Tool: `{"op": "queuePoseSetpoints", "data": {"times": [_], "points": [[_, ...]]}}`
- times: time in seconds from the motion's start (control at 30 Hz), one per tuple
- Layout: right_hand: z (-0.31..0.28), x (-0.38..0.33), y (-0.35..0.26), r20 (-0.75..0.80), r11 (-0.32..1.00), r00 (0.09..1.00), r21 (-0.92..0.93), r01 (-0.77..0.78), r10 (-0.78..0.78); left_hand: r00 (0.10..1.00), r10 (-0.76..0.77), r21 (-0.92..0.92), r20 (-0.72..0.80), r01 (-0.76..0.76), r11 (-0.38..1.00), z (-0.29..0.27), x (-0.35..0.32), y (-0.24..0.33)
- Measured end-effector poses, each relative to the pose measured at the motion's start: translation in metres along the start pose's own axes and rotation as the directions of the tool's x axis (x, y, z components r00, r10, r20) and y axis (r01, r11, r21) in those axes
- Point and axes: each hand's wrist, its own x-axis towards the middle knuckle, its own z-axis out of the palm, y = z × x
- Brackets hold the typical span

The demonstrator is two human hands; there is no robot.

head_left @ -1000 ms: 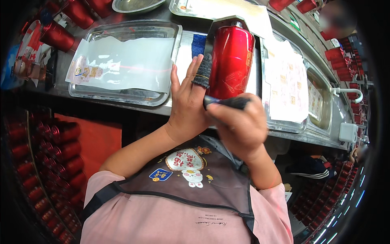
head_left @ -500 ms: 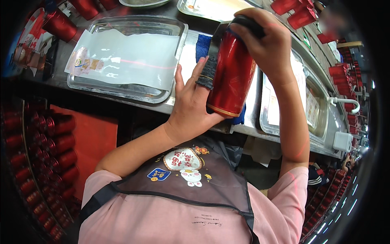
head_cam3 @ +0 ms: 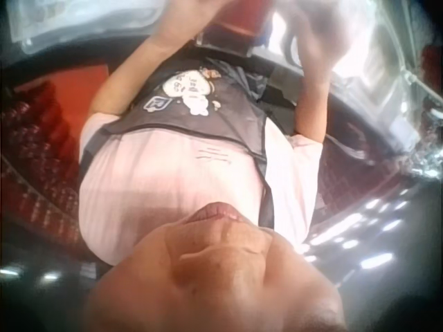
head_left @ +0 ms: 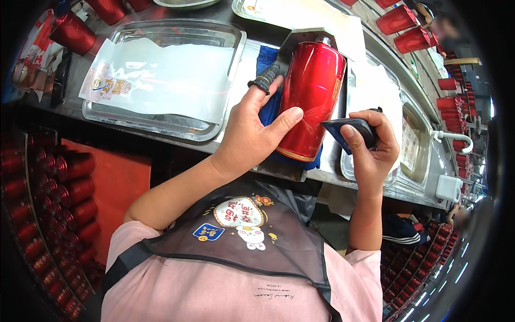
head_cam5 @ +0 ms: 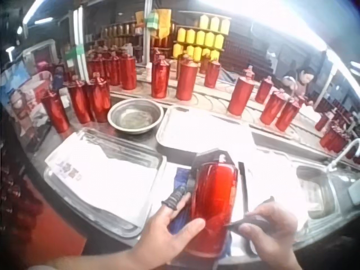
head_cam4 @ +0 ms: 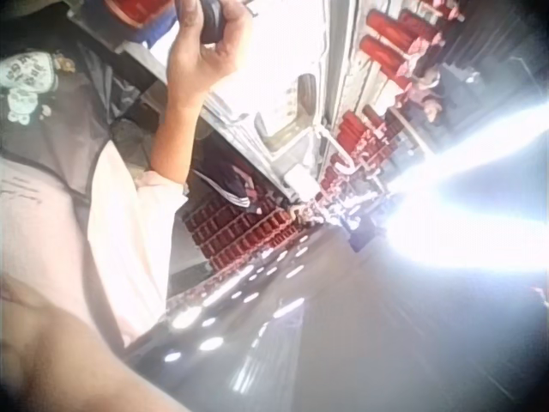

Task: The person applies a sticker to a red cylindrical can, smooths it with a blue cloth, and secures the bottom with a rubber band. The person then places the finished can on a shelf with other similar cans.

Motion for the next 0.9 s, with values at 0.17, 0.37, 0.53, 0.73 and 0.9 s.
{"op": "queuePoseSetpoints", "data": {"times": [0.17,0.37,0.53,0.73,0.9], "points": [[0.002,0.002,0.004,-0.006,0.994,0.999,-0.101,0.031,-0.032,0.999,-0.015,0.262,0.03,0.006,0.965,-0.006,0.001,0.006],[-0.001,-0.001,0.002,0.07,0.997,0.997,-0.073,-0.018,0.023,0.99,0.124,0.24,-0.068,-0.104,0.965,-0.007,0.006,-0.005],[0.001,0.001,0.008,0.017,0.996,1.0,-0.084,0.027,-0.025,1.0,0.026,0.122,-0.004,-0.025,0.992,-0.007,-0.001,0.011],[0.001,0.001,0.008,0.03,0.997,1.0,-0.075,0.012,-0.01,0.996,0.085,0.284,0.021,-0.087,0.955,-0.013,0.005,0.009],[0.002,0.0,0.007,0.027,0.997,1.0,-0.075,-0.007,0.009,0.997,0.08,0.298,-0.001,-0.076,0.951,-0.012,0.006,0.01]]}}
